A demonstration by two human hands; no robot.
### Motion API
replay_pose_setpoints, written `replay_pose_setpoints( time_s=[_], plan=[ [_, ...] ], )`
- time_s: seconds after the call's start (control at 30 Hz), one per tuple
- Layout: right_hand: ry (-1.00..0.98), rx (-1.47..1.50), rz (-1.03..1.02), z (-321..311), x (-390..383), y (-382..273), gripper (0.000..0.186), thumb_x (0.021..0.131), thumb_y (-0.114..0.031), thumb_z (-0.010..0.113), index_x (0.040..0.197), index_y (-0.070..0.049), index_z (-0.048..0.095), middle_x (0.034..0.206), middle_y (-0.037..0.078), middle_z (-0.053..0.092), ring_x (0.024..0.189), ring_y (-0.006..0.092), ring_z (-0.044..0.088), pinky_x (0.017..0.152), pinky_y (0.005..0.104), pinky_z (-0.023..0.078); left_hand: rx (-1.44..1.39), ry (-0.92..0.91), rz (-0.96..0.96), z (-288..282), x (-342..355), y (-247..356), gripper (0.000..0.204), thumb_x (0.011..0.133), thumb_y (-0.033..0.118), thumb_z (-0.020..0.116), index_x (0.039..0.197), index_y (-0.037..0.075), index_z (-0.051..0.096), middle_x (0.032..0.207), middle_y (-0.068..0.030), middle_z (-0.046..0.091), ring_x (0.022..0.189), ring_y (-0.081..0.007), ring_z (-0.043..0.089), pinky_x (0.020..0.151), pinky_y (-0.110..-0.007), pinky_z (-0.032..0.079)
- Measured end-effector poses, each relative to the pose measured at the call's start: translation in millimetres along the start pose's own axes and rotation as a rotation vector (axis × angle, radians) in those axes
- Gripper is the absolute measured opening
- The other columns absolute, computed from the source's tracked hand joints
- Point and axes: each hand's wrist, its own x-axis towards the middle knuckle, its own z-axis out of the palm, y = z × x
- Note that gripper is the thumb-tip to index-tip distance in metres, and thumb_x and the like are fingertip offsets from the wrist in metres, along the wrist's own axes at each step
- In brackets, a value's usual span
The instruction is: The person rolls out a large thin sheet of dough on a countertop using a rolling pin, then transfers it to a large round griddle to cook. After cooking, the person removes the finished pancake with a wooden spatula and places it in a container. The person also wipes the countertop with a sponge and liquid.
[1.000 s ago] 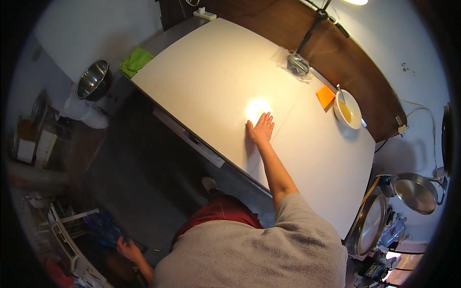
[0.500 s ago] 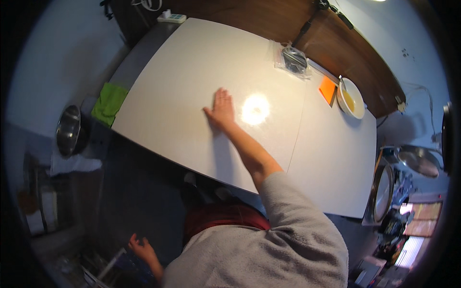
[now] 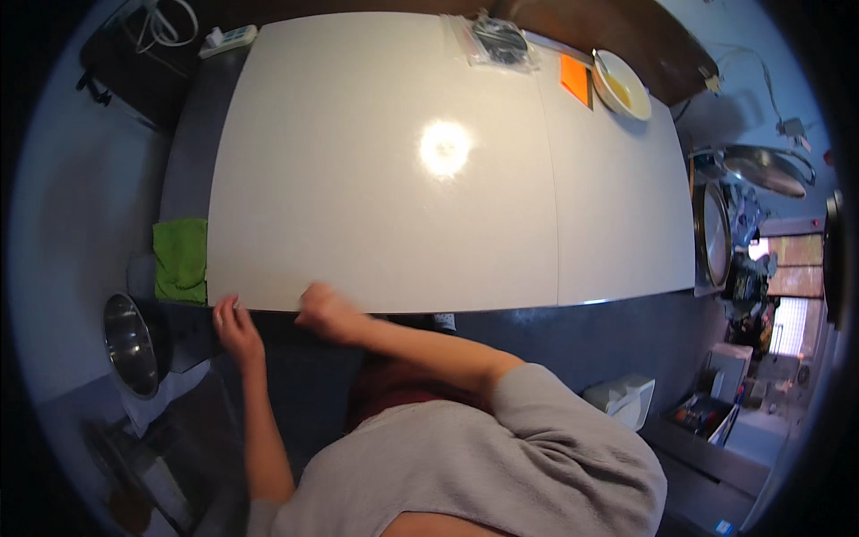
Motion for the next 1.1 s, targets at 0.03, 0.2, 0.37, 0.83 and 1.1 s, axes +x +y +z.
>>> replay_pose_setpoints(
  time_s=[0.03, 0.2, 0.37, 0.83, 1.1],
  plan=[
    [0.056, 0.003, 0.085, -33, -7, 13, 0.013, 0.072, -0.001, 0.066, 0.08, -0.003, 0.055, 0.083, 0.016, 0.057, 0.083, 0.0392, 0.055, 0.083, 0.0475, 0.046, 0.215, -0.071, 0.127, 16, 12, 3, 0.041, 0.095, 0.014, 0.059, 0.133, 0.001, 0.052, 0.144, -0.0193, 0.045, 0.132, -0.037, 0.044, 0.109, -0.046, 0.036],
    [0.349, -0.456, 0.554, -200, -108, 1, 0.04, 0.077, 0.004, 0.061, 0.116, 0.001, 0.054, 0.116, 0.022, 0.057, 0.106, 0.0422, 0.056, 0.093, 0.0458, 0.047, 0.463, -0.37, 0.231, 123, 63, 70, 0.084, 0.093, 0.041, 0.059, 0.154, -0.003, 0.019, 0.161, -0.0221, 0.018, 0.151, -0.0356, 0.014, 0.122, -0.047, 0.011],
    [0.715, -0.605, 0.939, -237, -207, -69, 0.049, 0.079, 0.001, 0.067, 0.125, 0.0, 0.051, 0.116, 0.02, 0.055, 0.108, 0.0351, 0.056, 0.096, 0.0399, 0.047, 0.186, -0.579, 0.655, 236, 56, 228, 0.084, 0.095, 0.046, 0.055, 0.154, -0.002, 0.021, 0.163, -0.0184, 0.018, 0.152, -0.0308, 0.014, 0.123, -0.044, 0.01],
    [1.127, -0.211, 1.181, -211, -354, -176, 0.028, 0.09, -0.001, 0.062, 0.118, -0.001, 0.059, 0.107, 0.014, 0.061, 0.1, 0.0275, 0.062, 0.09, 0.0365, 0.049, -0.398, -1.975, 0.703, 238, -241, 388, 0.066, 0.102, 0.051, 0.04, 0.15, 0.006, 0.036, 0.154, -0.0167, 0.039, 0.14, -0.032, 0.04, 0.117, -0.043, 0.03],
    [0.97, -0.591, 0.592, -225, -425, -246, 0.057, 0.1, -0.037, 0.047, 0.149, -0.009, 0.042, 0.154, 0.017, 0.039, 0.145, 0.0343, 0.031, 0.119, 0.0445, 0.021, -1.217, -2.16, -0.753, 148, -404, 464, 0.093, 0.093, 0.077, 0.025, 0.157, 0.011, 0.02, 0.164, -0.0148, 0.017, 0.151, -0.033, 0.015, 0.121, -0.046, 0.009]
  ],
)
